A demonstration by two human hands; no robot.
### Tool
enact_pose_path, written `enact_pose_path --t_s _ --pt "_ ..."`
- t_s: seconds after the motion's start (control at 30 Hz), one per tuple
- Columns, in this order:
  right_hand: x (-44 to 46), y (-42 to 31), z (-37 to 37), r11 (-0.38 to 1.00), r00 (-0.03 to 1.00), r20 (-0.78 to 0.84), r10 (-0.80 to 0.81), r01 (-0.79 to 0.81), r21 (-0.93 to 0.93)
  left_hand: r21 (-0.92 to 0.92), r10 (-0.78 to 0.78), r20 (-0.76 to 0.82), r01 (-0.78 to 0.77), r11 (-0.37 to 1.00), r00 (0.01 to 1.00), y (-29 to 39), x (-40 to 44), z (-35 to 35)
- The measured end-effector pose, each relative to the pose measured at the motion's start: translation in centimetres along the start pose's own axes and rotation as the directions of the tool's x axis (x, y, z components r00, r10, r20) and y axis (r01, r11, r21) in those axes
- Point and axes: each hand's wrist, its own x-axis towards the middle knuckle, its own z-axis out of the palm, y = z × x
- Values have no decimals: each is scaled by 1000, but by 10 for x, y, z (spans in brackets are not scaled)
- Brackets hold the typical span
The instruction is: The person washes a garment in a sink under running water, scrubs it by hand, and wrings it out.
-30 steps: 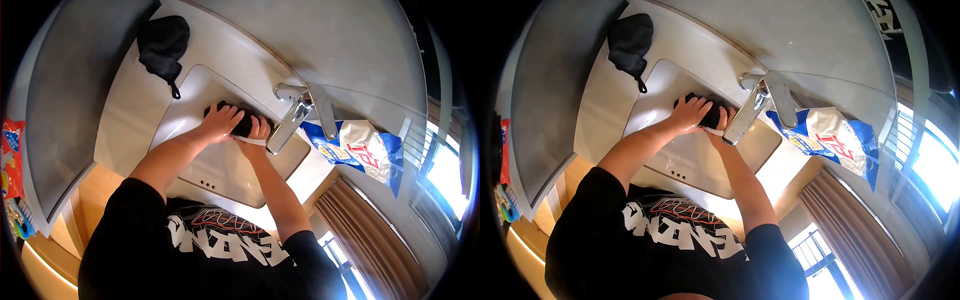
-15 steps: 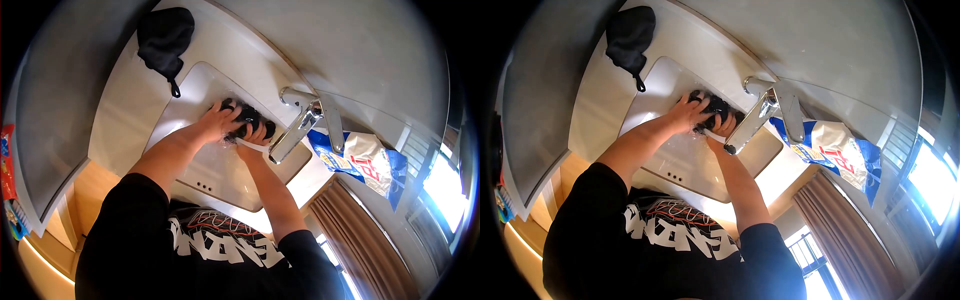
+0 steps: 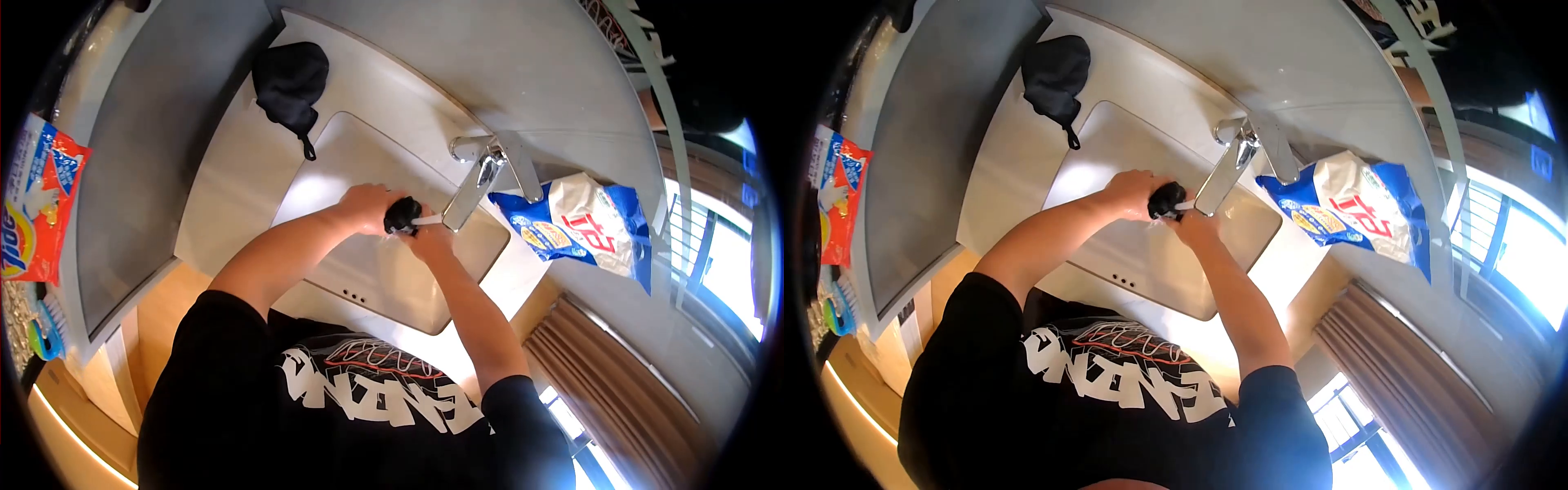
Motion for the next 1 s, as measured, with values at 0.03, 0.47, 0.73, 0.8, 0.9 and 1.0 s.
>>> enact_pose_path --t_s 0.03,0.47,0.73,0.8,0.9,1.0 --pt "-9 -20 -16 998 998 63 4 -8 67 8 0 21 -1 1000 1000 -1 -9 -1" --pt "42 30 53 943 916 377 139 -238 231 232 63 -161 -24 972 985 -6 -94 6" --pt "45 14 61 996 974 216 66 -50 -76 239 70 -210 -18 971 975 -6 -101 3" --pt "55 14 57 993 953 283 112 -99 -60 197 75 -182 -39 980 980 -7 -97 4" --pt "49 12 43 954 917 373 138 -224 199 87 147 -133 -137 987 980 -7 -82 1" --pt "11 18 17 445 813 581 24 -529 722 -120 233 -186 -257 959 955 -5 -56 11"
